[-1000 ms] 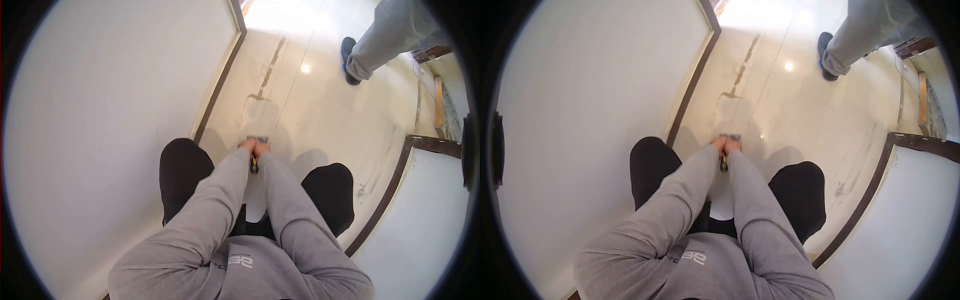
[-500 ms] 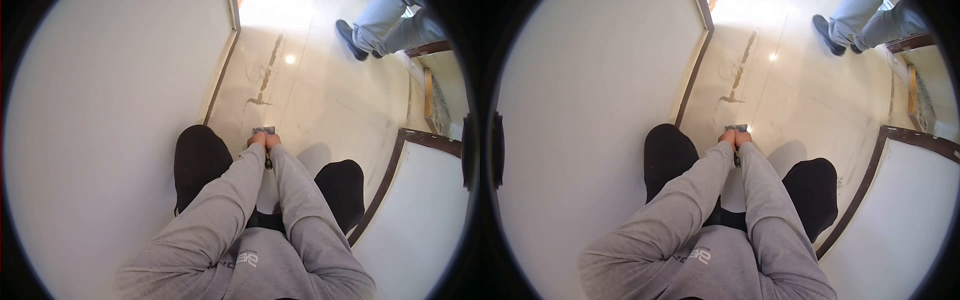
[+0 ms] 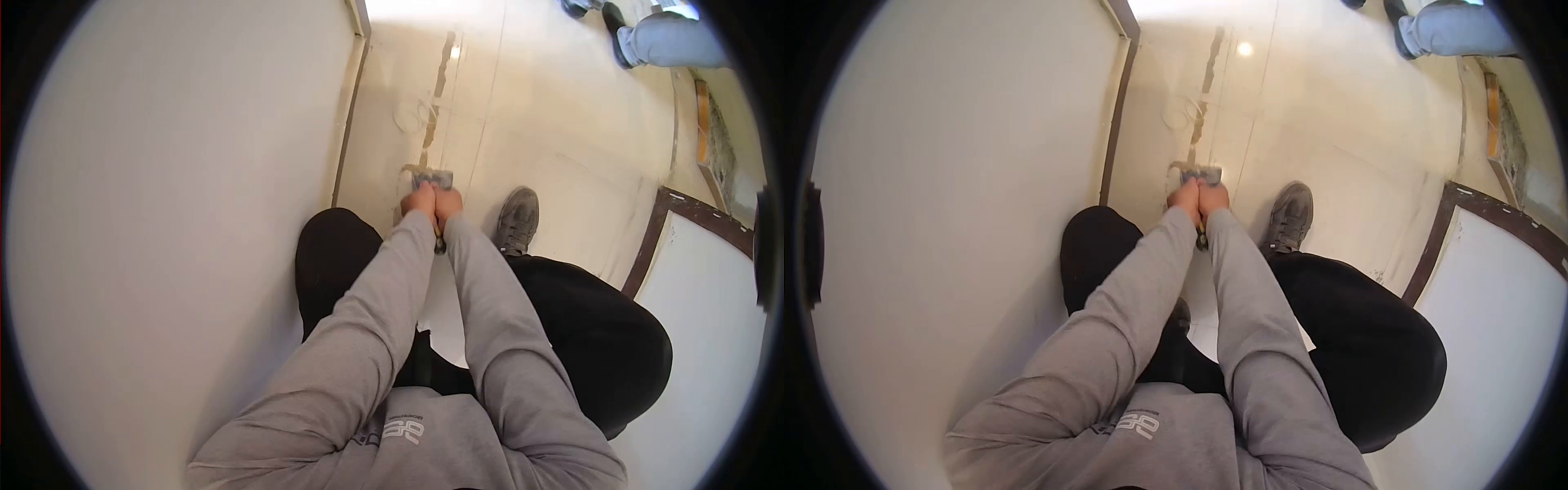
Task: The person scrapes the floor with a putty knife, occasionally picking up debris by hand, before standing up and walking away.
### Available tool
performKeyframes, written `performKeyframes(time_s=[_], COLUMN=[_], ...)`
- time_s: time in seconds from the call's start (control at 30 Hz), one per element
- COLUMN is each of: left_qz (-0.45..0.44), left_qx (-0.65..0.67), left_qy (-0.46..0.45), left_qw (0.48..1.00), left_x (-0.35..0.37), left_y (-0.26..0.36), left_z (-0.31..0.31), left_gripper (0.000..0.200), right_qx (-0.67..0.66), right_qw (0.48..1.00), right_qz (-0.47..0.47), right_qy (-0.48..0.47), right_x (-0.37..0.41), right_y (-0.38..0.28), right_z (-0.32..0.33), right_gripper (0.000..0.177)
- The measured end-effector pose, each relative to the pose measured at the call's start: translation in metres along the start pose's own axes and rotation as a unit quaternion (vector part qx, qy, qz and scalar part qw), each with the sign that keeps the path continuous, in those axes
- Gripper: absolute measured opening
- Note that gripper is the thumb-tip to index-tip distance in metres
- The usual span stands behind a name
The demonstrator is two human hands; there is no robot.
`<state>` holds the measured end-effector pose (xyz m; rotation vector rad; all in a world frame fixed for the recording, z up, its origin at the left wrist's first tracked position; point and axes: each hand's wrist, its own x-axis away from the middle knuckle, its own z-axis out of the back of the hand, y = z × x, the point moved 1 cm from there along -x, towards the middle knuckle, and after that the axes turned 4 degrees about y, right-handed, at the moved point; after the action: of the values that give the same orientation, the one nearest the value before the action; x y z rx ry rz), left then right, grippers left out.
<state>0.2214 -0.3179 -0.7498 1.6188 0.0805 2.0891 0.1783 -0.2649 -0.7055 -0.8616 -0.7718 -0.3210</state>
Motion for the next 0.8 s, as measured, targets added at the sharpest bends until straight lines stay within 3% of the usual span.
performKeyframes(time_s=[0.07,0.17,0.23,0.33,0.37,0.43,0.5,0.6,0.7,0.77,0.8], left_qz=[-0.023,-0.028,-0.065,-0.066,-0.066,-0.02,-0.023,-0.069,-0.071,-0.02,-0.011], left_qx=[-0.007,-0.036,-0.222,-0.249,-0.244,-0.078,-0.144,-0.153,-0.186,-0.065,-0.086], left_qy=[0.01,-0.029,0.064,0.049,0.045,-0.021,-0.024,0.022,0.02,-0.027,-0.026], left_qw=[1.0,0.999,0.971,0.965,0.966,0.997,0.989,0.986,0.98,0.997,0.996], left_x=[0.007,0.041,0.053,0.054,0.047,0.041,0.04,0.03,0.042,0.031,0.049], left_y=[0.017,0.043,0.036,0.027,0.029,0.038,0.022,0.031,0.029,0.037,0.048], left_z=[0.0,0.01,0.019,0.026,0.018,0.009,0.016,0.008,0.017,0.003,0.007], left_gripper=[0.038,0.038,0.047,0.038,0.038,0.04,0.043,0.044,0.047,0.045,0.044], right_qx=[-0.076,-0.109,-0.07,0.116,0.119,-0.019,0.004,0.01,0.083,0.101,0.053], right_qw=[0.995,0.992,0.996,0.993,0.993,0.996,0.987,1.0,0.995,0.994,0.995], right_qz=[-0.058,-0.053,-0.056,-0.025,-0.02,-0.061,-0.107,-0.004,0.045,0.013,-0.039], right_qy=[-0.038,-0.028,-0.016,-0.004,-0.001,-0.062,-0.117,-0.019,-0.037,-0.05,-0.074], right_x=[0.003,-0.007,0.002,0.019,0.003,-0.029,-0.027,-0.036,-0.017,-0.057,-0.06], right_y=[-0.033,-0.022,-0.01,-0.008,-0.007,0.002,0.018,0.041,0.012,0.019,0.016], right_z=[0.002,-0.008,-0.001,0.013,0.009,-0.01,0.001,-0.015,-0.001,-0.017,-0.018], right_gripper=[0.04,0.042,0.045,0.049,0.049,0.051,0.051,0.055,0.055,0.052,0.051])
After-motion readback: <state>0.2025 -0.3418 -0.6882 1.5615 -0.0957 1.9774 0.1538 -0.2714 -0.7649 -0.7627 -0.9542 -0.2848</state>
